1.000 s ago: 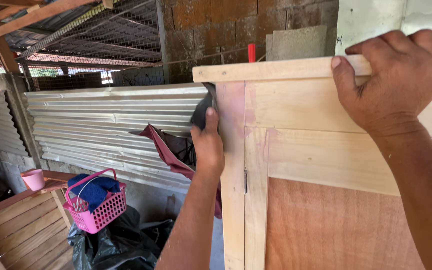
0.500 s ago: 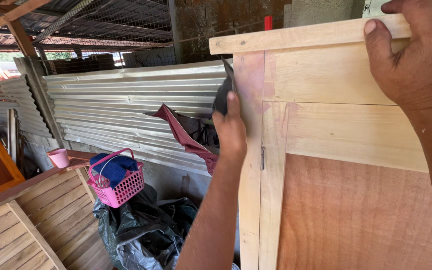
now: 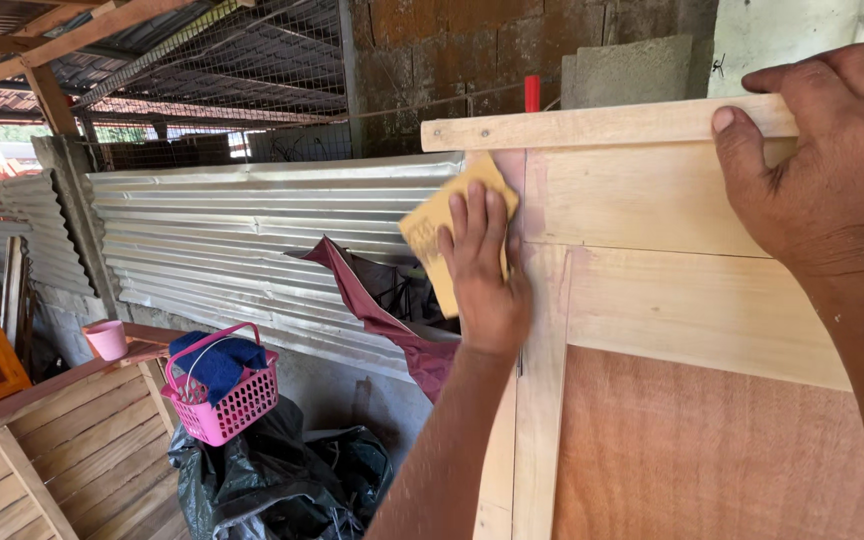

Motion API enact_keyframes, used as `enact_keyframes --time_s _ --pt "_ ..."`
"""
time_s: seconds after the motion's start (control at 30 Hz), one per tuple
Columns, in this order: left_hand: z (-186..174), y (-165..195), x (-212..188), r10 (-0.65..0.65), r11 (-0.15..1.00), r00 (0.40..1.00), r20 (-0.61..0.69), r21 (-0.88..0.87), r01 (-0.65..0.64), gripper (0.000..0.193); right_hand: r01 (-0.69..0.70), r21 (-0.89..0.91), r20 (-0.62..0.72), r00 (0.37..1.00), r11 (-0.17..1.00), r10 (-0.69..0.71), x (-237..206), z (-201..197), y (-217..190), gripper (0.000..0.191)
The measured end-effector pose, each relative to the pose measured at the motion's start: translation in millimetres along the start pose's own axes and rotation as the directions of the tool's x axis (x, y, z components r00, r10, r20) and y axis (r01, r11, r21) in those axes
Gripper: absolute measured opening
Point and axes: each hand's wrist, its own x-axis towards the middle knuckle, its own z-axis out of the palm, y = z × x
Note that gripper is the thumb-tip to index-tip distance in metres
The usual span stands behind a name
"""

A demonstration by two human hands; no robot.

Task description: The person sands a wooden cabinet frame using sheets of sandpaper, working along the top rail, edges, and vertical trim pieces. They switch between yellow and dark sandpaper sheets and steady the frame with the other hand while sanding different sections.

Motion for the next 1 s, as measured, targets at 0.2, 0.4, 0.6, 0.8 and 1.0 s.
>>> enact_keyframes --time_s 0.2,0.4,0.6,0.8,1.0 --pt "-25.3 14.9 -68.5 -0.004 1.000 0.993 0.118 0.018 0.002 0.061 0.013 -0.079 -0.028 1.000 0.997 -0.015 1.9 1.6 2.2 0.014" --pt "5.9 -0.9 -12.1 -0.026 0.999 0.998 0.050 -0.027 0.028 0.058 -0.005 -0.064 -0.007 1.000 0.998 0.005 1.0 0.1 0.3 0.017" --pt "-28.4 7.2 -59.1 0.097 0.995 0.970 0.221 -0.031 -0.093 0.065 -0.022 -0.009 0.000 1.000 1.000 0.022 2.3 -0.7 -2.5 0.016" --pt "1.1 -6.6 -23.7 0.146 0.989 0.974 0.175 -0.029 -0.143 0.064 -0.040 0.024 0.028 0.999 0.999 0.039 4.8 -7.2 -9.7 0.015" --pt "-17.9 -6.2 -37.0 0.148 0.989 0.940 0.307 -0.020 -0.149 0.071 -0.057 0.031 0.041 0.998 0.998 0.056 11.8 -9.7 -10.3 0.014"
